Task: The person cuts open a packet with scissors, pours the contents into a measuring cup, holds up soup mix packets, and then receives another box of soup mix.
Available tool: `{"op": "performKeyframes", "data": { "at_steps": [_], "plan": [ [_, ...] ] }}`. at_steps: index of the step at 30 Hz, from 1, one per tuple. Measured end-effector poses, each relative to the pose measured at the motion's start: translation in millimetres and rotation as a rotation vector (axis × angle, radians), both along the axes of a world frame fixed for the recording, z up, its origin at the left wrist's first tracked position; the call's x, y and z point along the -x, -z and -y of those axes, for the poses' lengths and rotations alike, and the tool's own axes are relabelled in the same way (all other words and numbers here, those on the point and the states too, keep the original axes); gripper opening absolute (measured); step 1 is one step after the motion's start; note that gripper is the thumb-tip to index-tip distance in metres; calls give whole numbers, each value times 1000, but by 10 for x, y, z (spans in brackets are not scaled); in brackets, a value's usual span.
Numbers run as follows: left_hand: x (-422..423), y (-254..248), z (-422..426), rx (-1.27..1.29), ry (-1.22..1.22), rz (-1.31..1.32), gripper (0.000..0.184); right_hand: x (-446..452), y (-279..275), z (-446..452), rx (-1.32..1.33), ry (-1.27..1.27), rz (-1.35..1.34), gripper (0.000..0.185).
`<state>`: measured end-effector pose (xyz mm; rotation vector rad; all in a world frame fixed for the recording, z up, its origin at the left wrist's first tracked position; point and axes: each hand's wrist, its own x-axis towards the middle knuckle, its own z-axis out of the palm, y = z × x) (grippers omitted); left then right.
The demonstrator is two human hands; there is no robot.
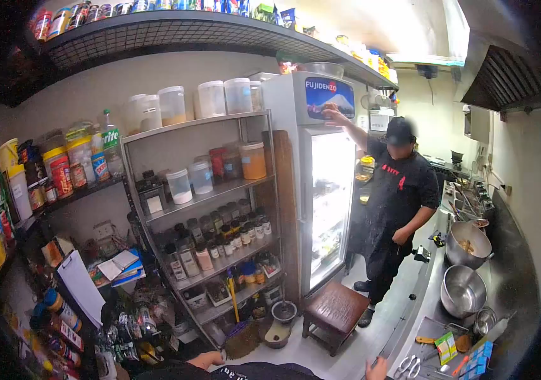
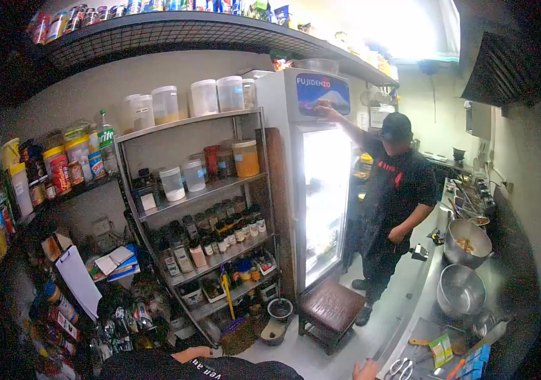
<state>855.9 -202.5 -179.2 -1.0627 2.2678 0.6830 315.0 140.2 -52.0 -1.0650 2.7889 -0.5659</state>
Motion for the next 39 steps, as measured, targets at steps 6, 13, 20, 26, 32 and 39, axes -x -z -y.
{"op": "performKeyframes", "data": {
  "at_steps": [6, 13, 20, 26, 32, 39],
  "plan": [
    [1018, -631, 59, 52, 59, -135, 50, -716, -107, 679, 264, -407, 684, 47],
    [1827, -1820, -341, 419, -79, -854, 38, -1624, -1317, 989, 351, -671, 853, 30],
    [2233, -4473, -1127, 483, -33, -1425, 14, -1294, -1185, 424, 420, -703, 880, 32],
    [2185, -6013, -2678, 366, 599, -1974, 23, -744, -1050, -332, 222, -711, 928, 32],
    [2194, -6405, -3737, -131, 1201, -1891, 56, -413, -1407, -922, 157, -667, 834, 34],
    [1882, -6448, -4015, 67, 1404, -1768, 55, -509, -1704, -1103, 58, -669, 746, 35]
  ]
}}
